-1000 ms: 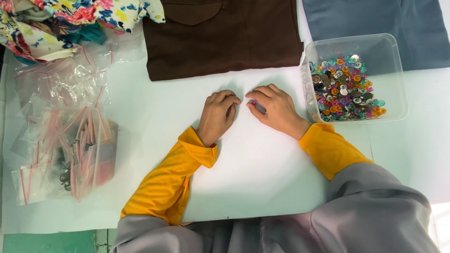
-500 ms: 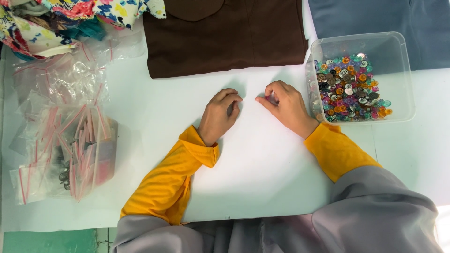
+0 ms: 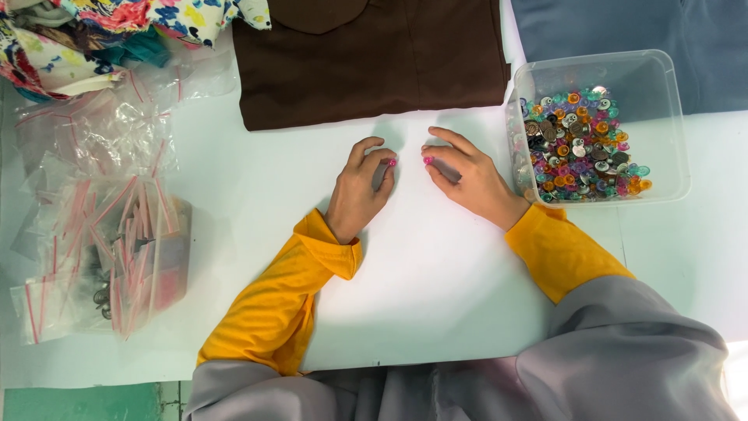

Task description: The person sorts colorful buttons from a plastic container onto a white table, arranging them by color. They then place the sorted pink buttons into a small ziplock bag and seal it, repeating the process with orange buttons.

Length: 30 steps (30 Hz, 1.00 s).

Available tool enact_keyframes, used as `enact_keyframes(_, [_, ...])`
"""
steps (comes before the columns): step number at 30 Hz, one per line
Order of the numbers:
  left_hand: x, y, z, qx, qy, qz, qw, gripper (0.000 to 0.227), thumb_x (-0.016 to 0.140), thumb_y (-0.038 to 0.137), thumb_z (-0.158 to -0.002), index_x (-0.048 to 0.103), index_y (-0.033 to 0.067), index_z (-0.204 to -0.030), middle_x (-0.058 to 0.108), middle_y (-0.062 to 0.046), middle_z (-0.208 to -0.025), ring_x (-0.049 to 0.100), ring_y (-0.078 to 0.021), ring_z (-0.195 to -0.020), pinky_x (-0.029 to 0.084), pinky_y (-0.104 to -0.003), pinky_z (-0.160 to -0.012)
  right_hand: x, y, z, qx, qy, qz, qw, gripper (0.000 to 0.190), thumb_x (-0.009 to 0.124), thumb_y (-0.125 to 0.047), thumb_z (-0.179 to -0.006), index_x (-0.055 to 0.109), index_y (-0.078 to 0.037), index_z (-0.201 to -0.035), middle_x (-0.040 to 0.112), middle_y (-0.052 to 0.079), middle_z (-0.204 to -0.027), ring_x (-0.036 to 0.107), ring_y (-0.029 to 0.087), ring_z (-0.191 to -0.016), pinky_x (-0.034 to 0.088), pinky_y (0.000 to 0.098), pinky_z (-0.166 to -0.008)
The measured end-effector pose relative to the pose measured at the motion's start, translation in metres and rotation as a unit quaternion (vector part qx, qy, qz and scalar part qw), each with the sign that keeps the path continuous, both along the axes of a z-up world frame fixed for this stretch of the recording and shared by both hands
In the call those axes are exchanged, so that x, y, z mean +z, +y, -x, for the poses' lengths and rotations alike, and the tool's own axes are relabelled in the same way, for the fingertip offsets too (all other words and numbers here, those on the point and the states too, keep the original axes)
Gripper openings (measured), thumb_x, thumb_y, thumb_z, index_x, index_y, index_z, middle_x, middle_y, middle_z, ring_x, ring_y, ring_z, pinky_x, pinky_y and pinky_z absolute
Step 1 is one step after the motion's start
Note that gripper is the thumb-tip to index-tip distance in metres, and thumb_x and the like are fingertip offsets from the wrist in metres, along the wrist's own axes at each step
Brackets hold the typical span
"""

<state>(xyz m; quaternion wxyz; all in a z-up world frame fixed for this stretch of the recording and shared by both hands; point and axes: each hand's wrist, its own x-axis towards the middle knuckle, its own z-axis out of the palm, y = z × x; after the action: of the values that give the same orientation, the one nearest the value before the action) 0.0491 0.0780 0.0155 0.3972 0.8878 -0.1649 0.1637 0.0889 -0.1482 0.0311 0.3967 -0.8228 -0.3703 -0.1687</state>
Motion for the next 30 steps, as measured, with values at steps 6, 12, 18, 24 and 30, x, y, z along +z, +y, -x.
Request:
enact_keyframes(6, [-0.012, 0.0, -0.005, 0.012, -0.015, -0.02, 1.0, 0.018, 0.071, 0.001, -0.092, 0.069, 0.0036, -0.109, 0.054, -0.013, -0.127, 0.07, -0.0323, -0.109, 0.054, -0.048, -0.097, 0.014, 0.003, 0.001, -0.045, 0.008, 0.008, 0.999, 0.024, 0.077, -0.004, -0.093, 0.065, 0.002, -0.112, 0.049, 0.025, -0.142, 0.061, 0.042, -0.124, 0.051, 0.0527, -0.105])
enact_keyframes(12, [-0.006, 0.001, -0.003, 0.027, -0.009, -0.015, 0.999, 0.029, 0.071, 0.004, -0.088, 0.066, 0.0065, -0.117, 0.052, -0.013, -0.127, 0.068, -0.0356, -0.109, 0.052, -0.05, -0.096, -0.019, -0.006, -0.009, -0.067, -0.025, 0.078, 0.994, 0.016, 0.079, -0.016, -0.093, 0.071, -0.011, -0.105, 0.062, 0.009, -0.122, 0.067, 0.03, -0.114, 0.044, 0.0556, -0.108])
enact_keyframes(18, [0.0, 0.0, 0.0, 0.09, -0.009, -0.101, 0.991, 0.027, 0.077, 0.032, -0.09, 0.071, 0.0159, -0.111, 0.059, -0.006, -0.121, 0.063, -0.0268, -0.108, 0.031, -0.052, -0.098, -0.03, -0.009, -0.014, -0.063, -0.033, 0.091, 0.993, 0.015, 0.077, -0.02, -0.093, 0.07, -0.015, -0.106, 0.065, 0.004, -0.118, 0.065, 0.026, -0.113, 0.042, 0.0556, -0.109])
enact_keyframes(24, [-0.004, 0.002, -0.001, 0.084, 0.001, -0.129, 0.988, 0.017, 0.072, 0.023, -0.094, 0.073, 0.0172, -0.11, 0.062, -0.005, -0.12, 0.059, -0.0262, -0.111, 0.029, -0.053, -0.098, -0.022, -0.008, -0.012, -0.057, -0.024, 0.1, 0.993, 0.014, 0.075, -0.018, -0.095, 0.07, -0.014, -0.108, 0.064, 0.006, -0.118, 0.064, 0.028, -0.112, 0.041, 0.0567, -0.108])
enact_keyframes(30, [-0.008, 0.003, -0.001, 0.084, -0.003, -0.139, 0.987, 0.021, 0.069, 0.019, -0.093, 0.074, 0.0185, -0.114, 0.063, -0.005, -0.12, 0.058, -0.0258, -0.112, 0.029, -0.053, -0.098, -0.022, -0.008, -0.012, -0.059, -0.02, 0.111, 0.992, 0.016, 0.073, -0.019, -0.097, 0.069, -0.013, -0.111, 0.064, 0.007, -0.12, 0.064, 0.029, -0.113, 0.04, 0.0573, -0.108])
